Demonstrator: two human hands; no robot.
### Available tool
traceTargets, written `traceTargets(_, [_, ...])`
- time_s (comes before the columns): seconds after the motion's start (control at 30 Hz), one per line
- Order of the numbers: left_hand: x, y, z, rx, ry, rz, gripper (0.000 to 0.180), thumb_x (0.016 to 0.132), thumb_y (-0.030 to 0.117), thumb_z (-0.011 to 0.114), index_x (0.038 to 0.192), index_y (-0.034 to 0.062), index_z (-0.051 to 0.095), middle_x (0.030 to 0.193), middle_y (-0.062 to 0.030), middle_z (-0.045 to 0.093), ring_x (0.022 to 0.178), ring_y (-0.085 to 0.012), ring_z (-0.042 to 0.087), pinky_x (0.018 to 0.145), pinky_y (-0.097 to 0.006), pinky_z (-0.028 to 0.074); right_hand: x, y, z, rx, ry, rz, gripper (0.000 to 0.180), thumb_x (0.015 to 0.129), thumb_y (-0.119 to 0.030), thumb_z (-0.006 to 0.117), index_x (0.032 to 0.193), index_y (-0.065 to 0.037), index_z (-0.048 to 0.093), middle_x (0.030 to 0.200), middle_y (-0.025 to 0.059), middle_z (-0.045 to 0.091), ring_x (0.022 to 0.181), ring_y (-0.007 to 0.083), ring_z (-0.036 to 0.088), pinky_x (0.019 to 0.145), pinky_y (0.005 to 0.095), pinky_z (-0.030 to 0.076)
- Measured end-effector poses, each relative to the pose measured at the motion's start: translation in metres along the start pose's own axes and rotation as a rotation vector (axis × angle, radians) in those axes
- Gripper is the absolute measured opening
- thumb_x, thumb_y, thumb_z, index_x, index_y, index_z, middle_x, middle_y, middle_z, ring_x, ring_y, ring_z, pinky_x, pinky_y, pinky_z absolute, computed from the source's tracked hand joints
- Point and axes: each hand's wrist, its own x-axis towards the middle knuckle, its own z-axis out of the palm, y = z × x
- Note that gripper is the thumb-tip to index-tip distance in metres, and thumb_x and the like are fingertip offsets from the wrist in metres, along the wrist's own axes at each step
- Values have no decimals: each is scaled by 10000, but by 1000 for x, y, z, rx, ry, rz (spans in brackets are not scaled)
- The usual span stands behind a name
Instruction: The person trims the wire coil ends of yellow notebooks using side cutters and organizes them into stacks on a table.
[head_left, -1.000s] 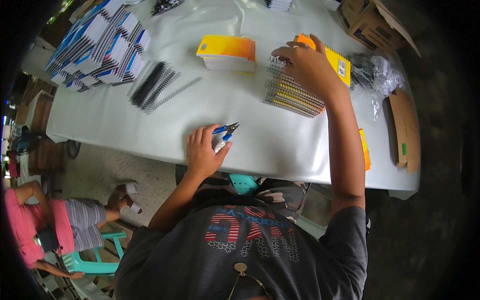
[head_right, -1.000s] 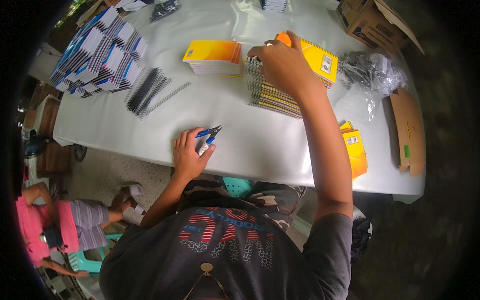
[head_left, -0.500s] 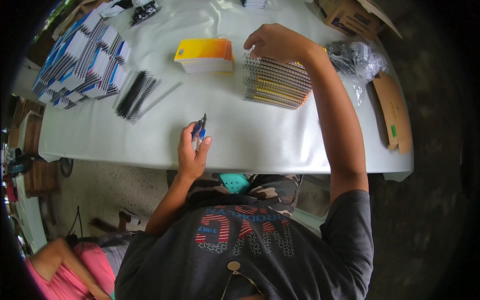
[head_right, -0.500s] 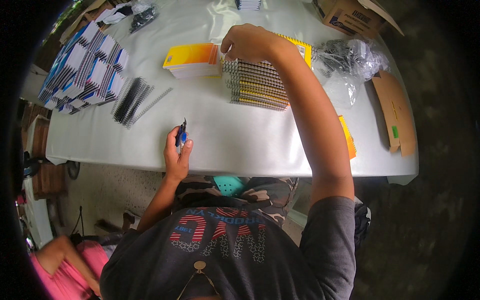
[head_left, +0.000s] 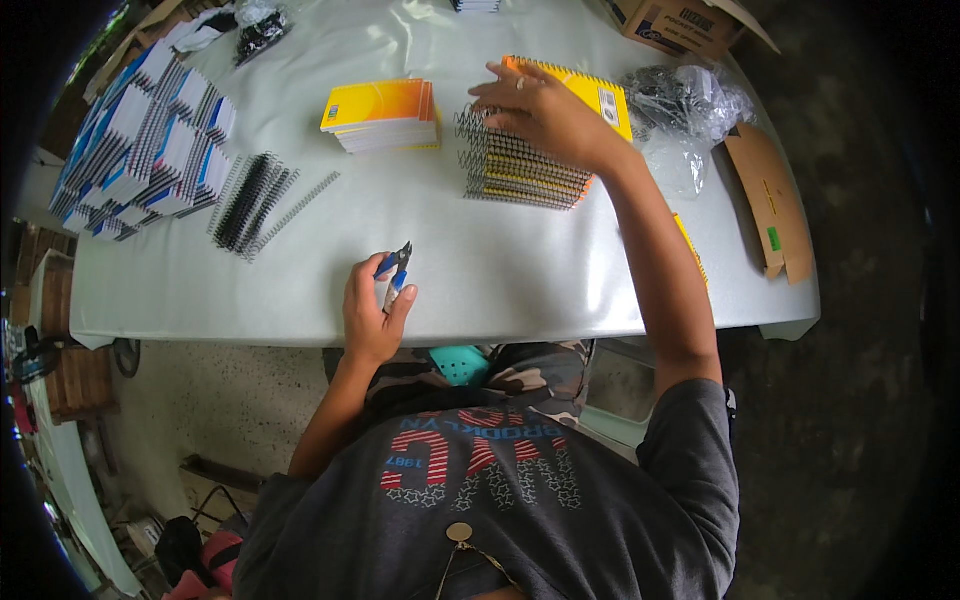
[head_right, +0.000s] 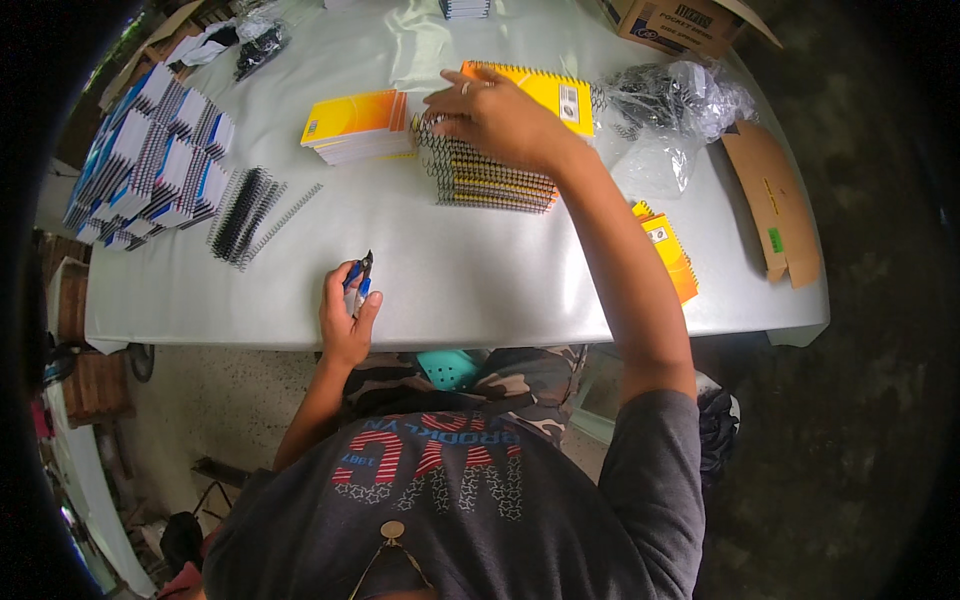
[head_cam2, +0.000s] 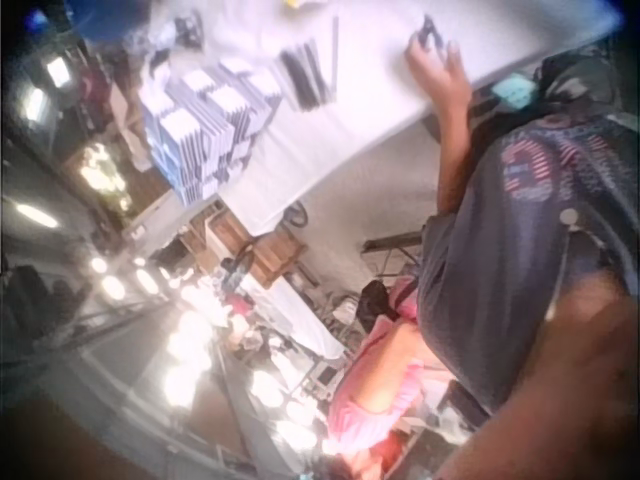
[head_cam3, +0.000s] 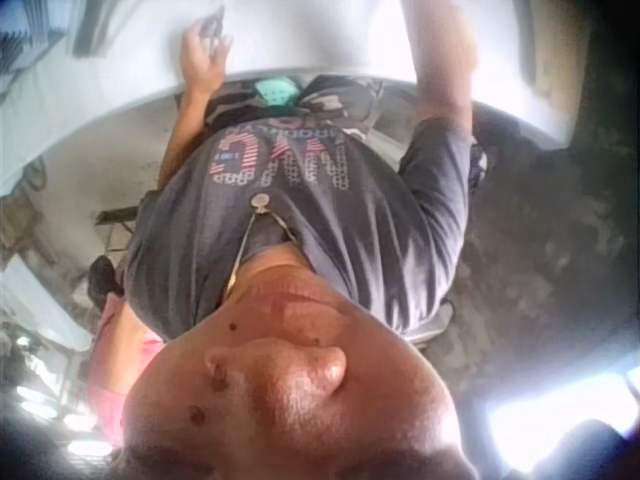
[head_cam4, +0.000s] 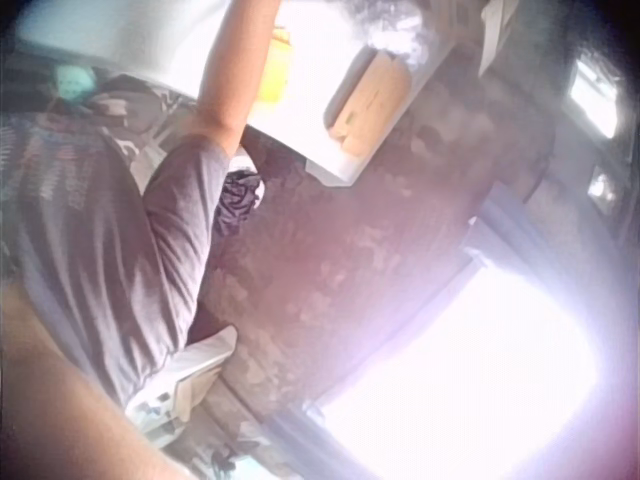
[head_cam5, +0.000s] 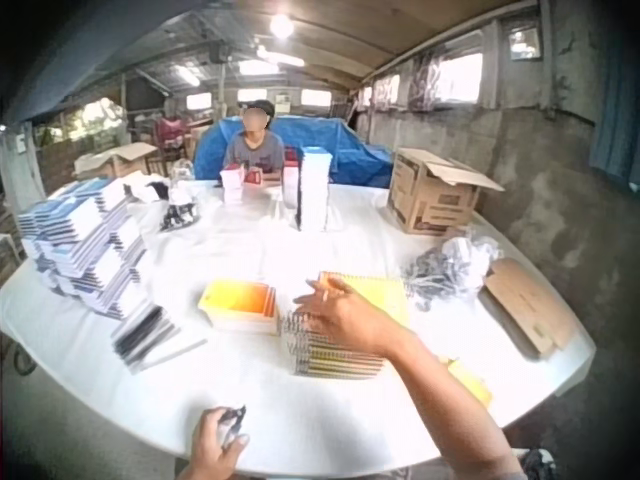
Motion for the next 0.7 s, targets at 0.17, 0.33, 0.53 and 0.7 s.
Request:
traceTargets(0.17, [-3,-2,-3,7,5,5,473,864,255,650,1199,-32,481,1057,-159,558,930,-279,540,841,-387,431,-52,-89,30,-41,202,-112,190,814,-199,661,946,-62,663,953,122,620,1066,293,561,1054,464,353])
traceTargets(0.33, [-2,-1,-2,-66,44,-94,418,897,189,608,1223,-34,472,1060,-125,569,950,-208,554,869,-320,437,-107,-111,129,224,157,59,249,732,-94,724,971,-48,674,936,122,602,972,308,555,989,450,412])
traceTargets(0.53, [-16,33,1,-1202,-230,-752,500,982,418,354,1259,14,450,1014,-135,578,929,-246,594,841,-403,490,-91,-87,127,592,-118,204,182,791,-191,708,910,-53,712,828,123,637,813,282,569,839,388,422])
traceTargets(0.7, [-37,55,11,-1504,-449,-1120,472,951,403,382,1235,37,474,1047,-139,566,1026,-296,579,926,-507,461,-86,-81,132,503,-113,146,136,805,-211,663,862,-109,734,770,42,666,795,209,572,896,400,369])
